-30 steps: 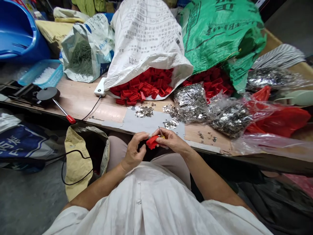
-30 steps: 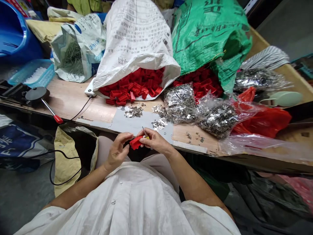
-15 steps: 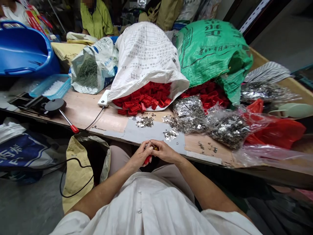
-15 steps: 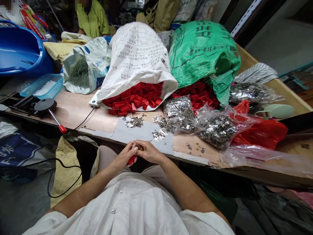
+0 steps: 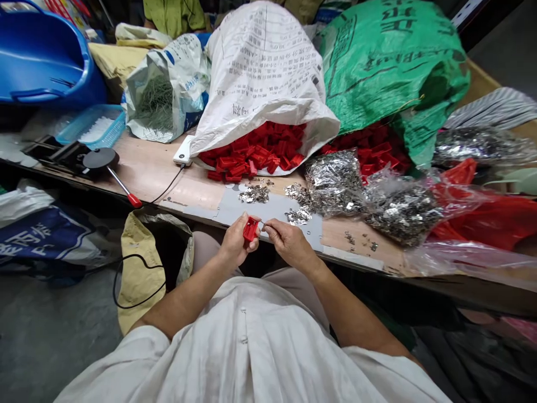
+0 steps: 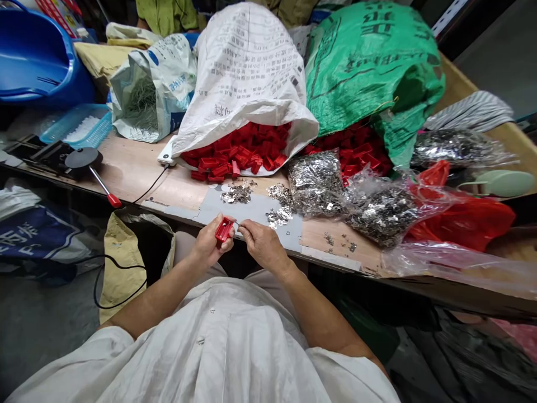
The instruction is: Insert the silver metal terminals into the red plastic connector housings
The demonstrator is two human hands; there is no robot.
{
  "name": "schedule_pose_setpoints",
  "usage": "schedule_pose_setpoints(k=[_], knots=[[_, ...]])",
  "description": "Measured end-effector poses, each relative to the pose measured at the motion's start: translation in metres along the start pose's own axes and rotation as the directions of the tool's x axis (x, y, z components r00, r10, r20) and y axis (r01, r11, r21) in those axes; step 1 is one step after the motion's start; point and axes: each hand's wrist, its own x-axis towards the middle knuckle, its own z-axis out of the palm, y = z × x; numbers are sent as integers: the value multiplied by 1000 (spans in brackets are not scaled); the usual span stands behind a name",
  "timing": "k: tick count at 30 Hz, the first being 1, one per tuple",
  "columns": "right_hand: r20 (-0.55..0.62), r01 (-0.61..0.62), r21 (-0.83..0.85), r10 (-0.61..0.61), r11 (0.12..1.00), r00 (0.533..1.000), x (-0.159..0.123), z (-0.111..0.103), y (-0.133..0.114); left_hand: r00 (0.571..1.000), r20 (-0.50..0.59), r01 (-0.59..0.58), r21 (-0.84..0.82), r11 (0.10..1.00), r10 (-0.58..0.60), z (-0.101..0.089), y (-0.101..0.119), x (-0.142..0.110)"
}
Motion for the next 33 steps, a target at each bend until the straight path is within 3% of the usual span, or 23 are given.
schedule_pose_setpoints(k=[10, 21, 24, 27, 29, 31, 33], knots=[[160, -39, -111, 56, 993, 986, 3, -2, -7, 998, -37, -39, 101, 994, 42, 3, -10, -6], [149, -45, -453, 126, 890, 981, -10, 19, -5, 990, -63, -105, 241, 965, 123, 0, -28, -5], [179, -64, -377, 141, 924, 974, -8, 13, -4, 995, -23, -88, 230, 969, 96, -2, -27, -5], [284, -66, -71, 83, 995, 955, 0, -4, 1, 997, 64, -49, 148, 988, 40, -6, -19, -4], [312, -82, 90, 50, 993, 949, 8, -17, 8, 993, 115, -3, 81, 997, -7, -9, -12, -3], [225, -119, 61, 102, 991, 969, 19, -26, 19, 988, 143, 54, 24, 998, -56, -14, -6, -1], [79, -143, -101, 151, 985, 985, 33, -30, 32, 984, 156, 92, -4, 996, -90, -19, -3, 1]])
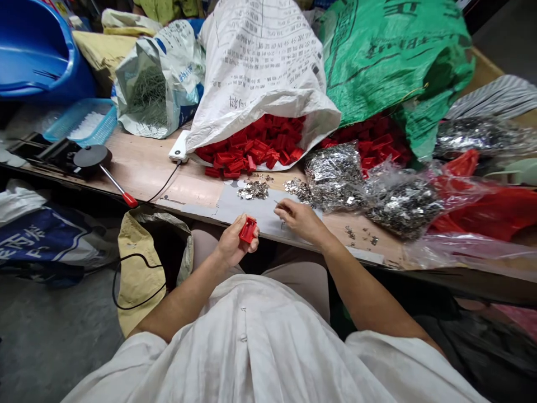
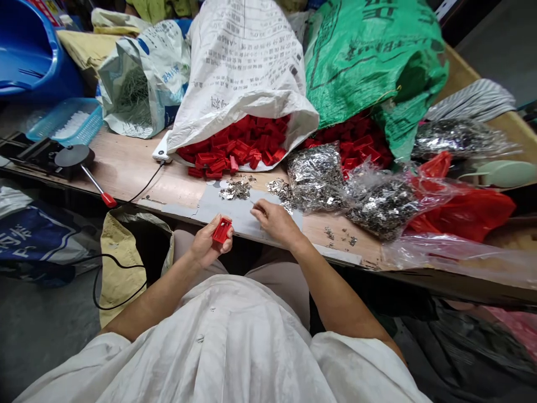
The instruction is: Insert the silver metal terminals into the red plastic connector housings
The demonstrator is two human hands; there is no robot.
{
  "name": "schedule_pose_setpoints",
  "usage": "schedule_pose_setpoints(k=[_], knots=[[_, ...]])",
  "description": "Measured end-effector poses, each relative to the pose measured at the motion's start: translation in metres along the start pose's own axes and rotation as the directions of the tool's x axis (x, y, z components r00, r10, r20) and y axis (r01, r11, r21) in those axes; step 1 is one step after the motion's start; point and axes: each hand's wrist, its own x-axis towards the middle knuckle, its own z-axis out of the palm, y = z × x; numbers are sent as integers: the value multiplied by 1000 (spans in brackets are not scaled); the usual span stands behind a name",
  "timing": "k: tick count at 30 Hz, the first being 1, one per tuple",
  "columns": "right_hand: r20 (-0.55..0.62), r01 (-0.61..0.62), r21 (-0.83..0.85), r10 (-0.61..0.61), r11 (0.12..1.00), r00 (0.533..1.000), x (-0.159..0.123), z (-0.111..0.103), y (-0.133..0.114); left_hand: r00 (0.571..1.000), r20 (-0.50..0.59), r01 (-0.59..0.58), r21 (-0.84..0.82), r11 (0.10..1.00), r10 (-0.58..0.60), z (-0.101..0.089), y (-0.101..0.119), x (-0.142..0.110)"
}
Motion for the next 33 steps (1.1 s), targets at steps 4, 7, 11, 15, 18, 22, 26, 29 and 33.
schedule_pose_setpoints(k=[4, 7, 11, 15, 18, 22, 26, 29, 33], knots=[[-108, -6, -250, -22, 968, 994, 32, 6, 15, 1000, 23, -19, 37, 999, 18, -4, 3, 0], [-102, 0, -350, -38, 937, 994, 50, 12, 16, 997, 24, -72, 116, 991, 70, -4, 3, 1], [-89, 10, -437, -54, 900, 995, 63, 17, 14, 989, -7, -140, 302, 943, 149, -8, 3, 4], [-53, 5, -459, -34, 888, 998, 69, 19, 15, 968, -21, -199, 544, 816, 250, -17, 2, 9], [-56, -11, -430, -14, 903, 998, 69, 15, 19, 917, 60, -294, 769, 567, 395, -21, 6, 12], [-70, 32, -285, -54, 958, 996, 59, 4, 23, 825, 302, -385, 919, 82, 477, -21, 13, 21], [-7, 200, -31, -201, 979, 980, 36, -4, 17, 826, 479, -438, 877, -198, 298, -22, 20, 38], [67, 286, 60, -289, 957, 955, 19, -3, 9, 838, 523, -477, 841, -256, 158, -26, 23, 51], [150, 350, -8, -345, 937, 926, 8, 5, 6, 828, 551, -508, 816, -276, 106, -28, 23, 62]])
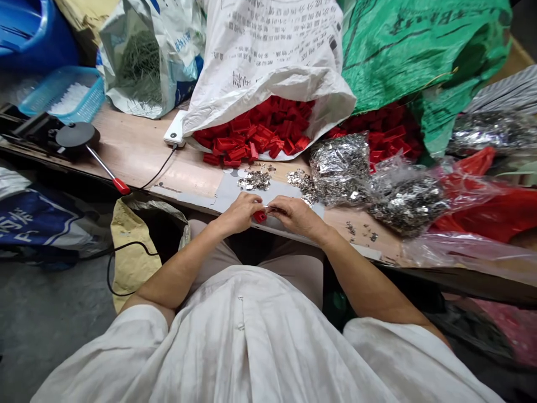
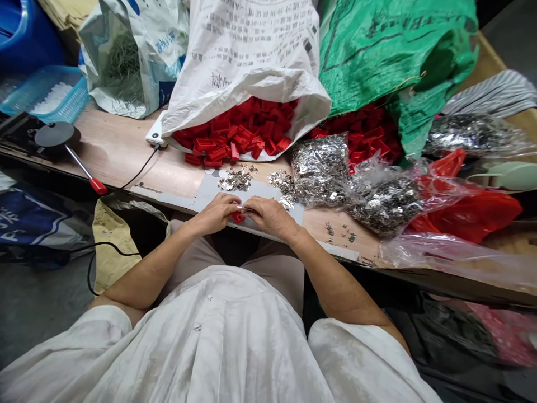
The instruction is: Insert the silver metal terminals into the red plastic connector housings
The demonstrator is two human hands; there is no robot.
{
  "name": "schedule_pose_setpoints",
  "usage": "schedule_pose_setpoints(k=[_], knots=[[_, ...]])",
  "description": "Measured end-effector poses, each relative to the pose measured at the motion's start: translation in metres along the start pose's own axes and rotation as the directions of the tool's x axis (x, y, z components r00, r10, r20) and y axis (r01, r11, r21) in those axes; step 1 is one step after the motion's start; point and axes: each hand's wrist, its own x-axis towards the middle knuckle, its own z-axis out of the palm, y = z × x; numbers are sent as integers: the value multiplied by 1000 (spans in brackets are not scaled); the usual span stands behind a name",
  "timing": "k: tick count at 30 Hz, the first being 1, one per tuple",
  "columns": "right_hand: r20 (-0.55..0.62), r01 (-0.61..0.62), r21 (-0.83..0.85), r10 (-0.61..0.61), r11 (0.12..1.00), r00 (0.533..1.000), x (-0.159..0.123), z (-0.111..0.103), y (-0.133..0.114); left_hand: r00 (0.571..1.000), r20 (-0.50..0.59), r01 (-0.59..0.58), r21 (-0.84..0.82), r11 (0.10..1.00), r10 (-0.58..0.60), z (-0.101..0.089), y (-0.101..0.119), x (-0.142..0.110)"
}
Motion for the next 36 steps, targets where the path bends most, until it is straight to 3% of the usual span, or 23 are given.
schedule_pose_setpoints(k=[8, 17, 27, 31, 36], knots=[[36, 50, -155, -45, 987, 998, -2, 9, -1, 999, -40, 2, 10, 1000, -1, 10, 0, 1], [-26, 115, -240, -125, 964, 992, -5, 14, -4, 999, -33, 0, 32, 1000, 1, 9, 1, 2], [-58, 87, -191, -100, 978, 993, -10, 21, -1, 998, -58, -27, 14, 1000, 28, 11, 1, 2], [-71, 105, -215, -123, 971, 990, -12, 23, 1, 990, -111, -89, -21, 996, 86, 14, -3, -2], [-125, 115, -194, -140, 974, 982, -15, 27, 5, 951, -270, -181, -98, 978, 149, 15, -7, -18]])
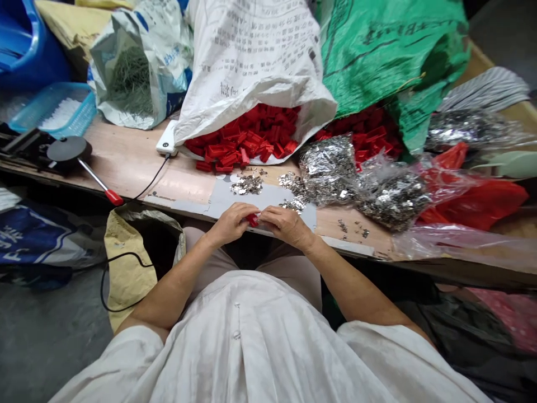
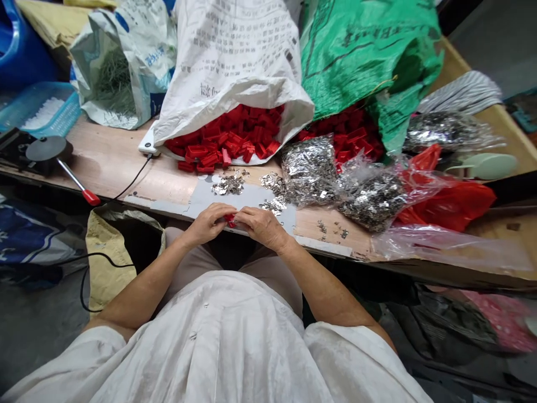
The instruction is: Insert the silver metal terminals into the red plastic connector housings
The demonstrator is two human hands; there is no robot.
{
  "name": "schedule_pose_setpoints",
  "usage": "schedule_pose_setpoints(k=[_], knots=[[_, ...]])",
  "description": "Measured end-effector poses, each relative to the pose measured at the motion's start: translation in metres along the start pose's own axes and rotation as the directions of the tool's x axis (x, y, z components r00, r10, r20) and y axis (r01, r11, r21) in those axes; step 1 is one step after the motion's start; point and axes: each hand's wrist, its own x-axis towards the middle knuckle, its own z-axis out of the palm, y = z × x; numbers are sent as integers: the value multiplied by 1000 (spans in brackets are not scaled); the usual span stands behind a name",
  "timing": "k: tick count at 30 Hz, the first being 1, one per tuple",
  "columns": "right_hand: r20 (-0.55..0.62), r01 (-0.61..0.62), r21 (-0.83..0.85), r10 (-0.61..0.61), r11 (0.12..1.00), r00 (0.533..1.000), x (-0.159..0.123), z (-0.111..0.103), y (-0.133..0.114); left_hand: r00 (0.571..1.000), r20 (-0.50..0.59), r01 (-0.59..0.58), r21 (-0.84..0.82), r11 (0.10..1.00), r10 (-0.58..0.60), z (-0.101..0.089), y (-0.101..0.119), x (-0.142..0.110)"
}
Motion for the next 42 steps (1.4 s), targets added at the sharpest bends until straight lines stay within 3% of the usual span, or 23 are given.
schedule_pose_setpoints(k=[8, 17, 19, 22, 27, 31, 38, 42], knots=[[-193, -106, 208, 147, 972, 970, -8, 12, 1, 979, -193, -43, 134, 990, 69, 11, 7, -10], [-138, -254, 400, 331, 881, 933, -12, 7, -4, 957, -274, -22, 242, 970, 90, 24, 13, -15], [-117, -295, 369, 359, 881, 926, -14, 5, -3, 964, -253, -14, 258, 966, 82, 26, 13, -16], [-27, -367, 185, 378, 911, 925, -14, 0, -4, 970, -231, -8, 267, 964, 72, 26, 13, -18], [156, -346, -118, 361, 931, 919, -11, -8, -9, 978, -207, 40, 254, 966, 13, 28, 12, -19], [199, -332, -174, 363, 927, 910, -9, -8, -9, 981, -196, 55, 248, 967, -6, 29, 12, -20], [166, -334, -271, 385, 903, 908, -10, 1, -11, 975, -222, 50, 240, 969, 4, 29, 14, -19], [183, -321, -184, 354, 929, 917, -9, -3, -6, 973, -230, 29, 232, 972, 26, 26, 16, -16]])
